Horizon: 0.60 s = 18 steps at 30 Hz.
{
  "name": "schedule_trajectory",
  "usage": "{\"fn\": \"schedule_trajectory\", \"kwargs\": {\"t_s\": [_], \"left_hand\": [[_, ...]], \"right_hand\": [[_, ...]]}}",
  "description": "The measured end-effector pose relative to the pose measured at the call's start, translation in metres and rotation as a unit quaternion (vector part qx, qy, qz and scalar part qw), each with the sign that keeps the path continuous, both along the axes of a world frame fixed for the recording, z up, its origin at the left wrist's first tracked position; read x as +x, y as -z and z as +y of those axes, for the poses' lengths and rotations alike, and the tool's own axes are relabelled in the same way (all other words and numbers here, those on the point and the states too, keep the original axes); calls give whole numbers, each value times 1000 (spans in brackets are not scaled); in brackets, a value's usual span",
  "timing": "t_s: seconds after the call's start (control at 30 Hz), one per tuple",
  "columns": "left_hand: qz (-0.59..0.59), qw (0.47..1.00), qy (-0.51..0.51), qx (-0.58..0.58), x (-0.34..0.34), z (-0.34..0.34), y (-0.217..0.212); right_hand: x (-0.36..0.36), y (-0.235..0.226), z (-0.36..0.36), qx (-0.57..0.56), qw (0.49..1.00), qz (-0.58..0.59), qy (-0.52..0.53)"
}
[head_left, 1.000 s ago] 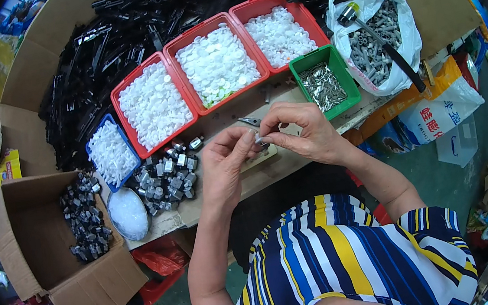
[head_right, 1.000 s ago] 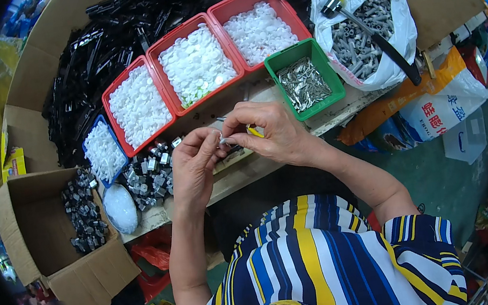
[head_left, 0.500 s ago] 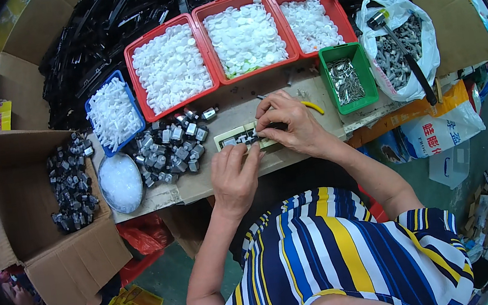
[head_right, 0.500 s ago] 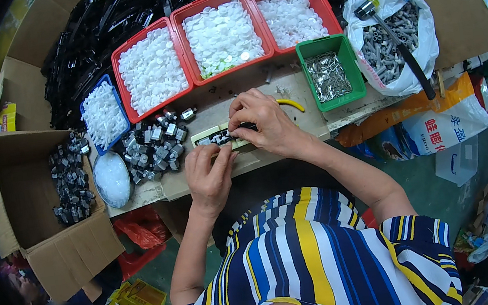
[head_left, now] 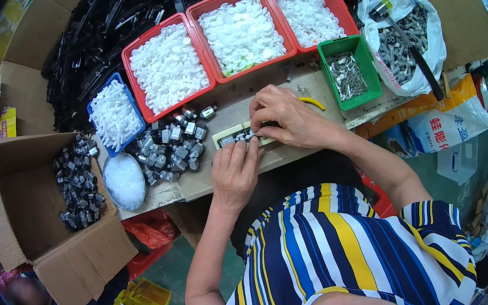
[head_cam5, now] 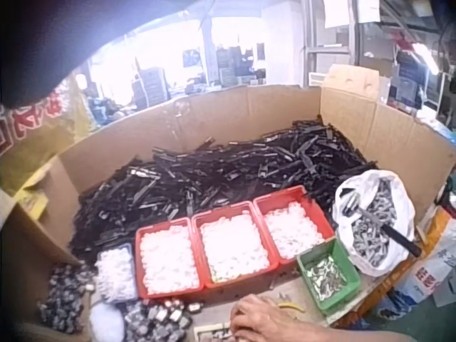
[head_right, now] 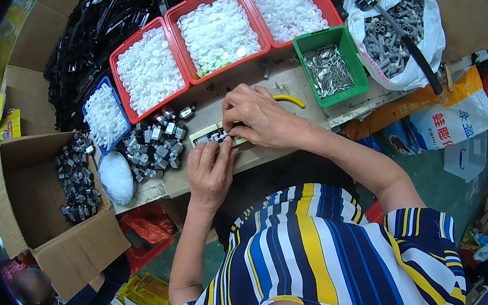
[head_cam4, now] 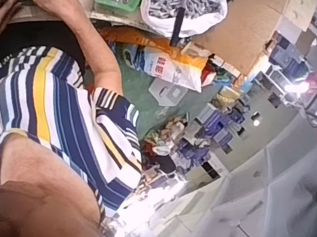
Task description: The person assembles small metal lock bodies by hand. They pick up a lock body, insert a white plastic component, and use pliers to press a metal pin into the assembly. The person repeats this process for multiple units, placing the finished items into a cardboard box.
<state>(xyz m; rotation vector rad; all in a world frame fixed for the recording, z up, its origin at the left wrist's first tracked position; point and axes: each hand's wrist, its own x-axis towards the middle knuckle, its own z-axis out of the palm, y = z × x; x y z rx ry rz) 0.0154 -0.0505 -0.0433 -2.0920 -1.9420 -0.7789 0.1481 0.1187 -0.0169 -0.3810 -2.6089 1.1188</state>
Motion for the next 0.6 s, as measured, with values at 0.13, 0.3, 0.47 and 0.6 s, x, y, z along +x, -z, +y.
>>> {"fn": "schedule_trajectory", "kwargs": {"t_s": [0.13, 0.3, 0.47, 0.6], "left_hand": [[0, 1000, 0, 2, -1, 2, 1], [-20, 1000, 6, 8, -1, 3, 2], [-15, 1000, 5, 11, 1, 5, 0], [-11, 1000, 16, 22, 0, 8, 3]], "right_hand": [[2, 9, -4, 48, 998, 50, 8], [7, 10, -10, 165, 985, 49, -15], [7, 11, -12, 181, 982, 39, -25], [19, -1, -4, 154, 988, 22, -15]]}}
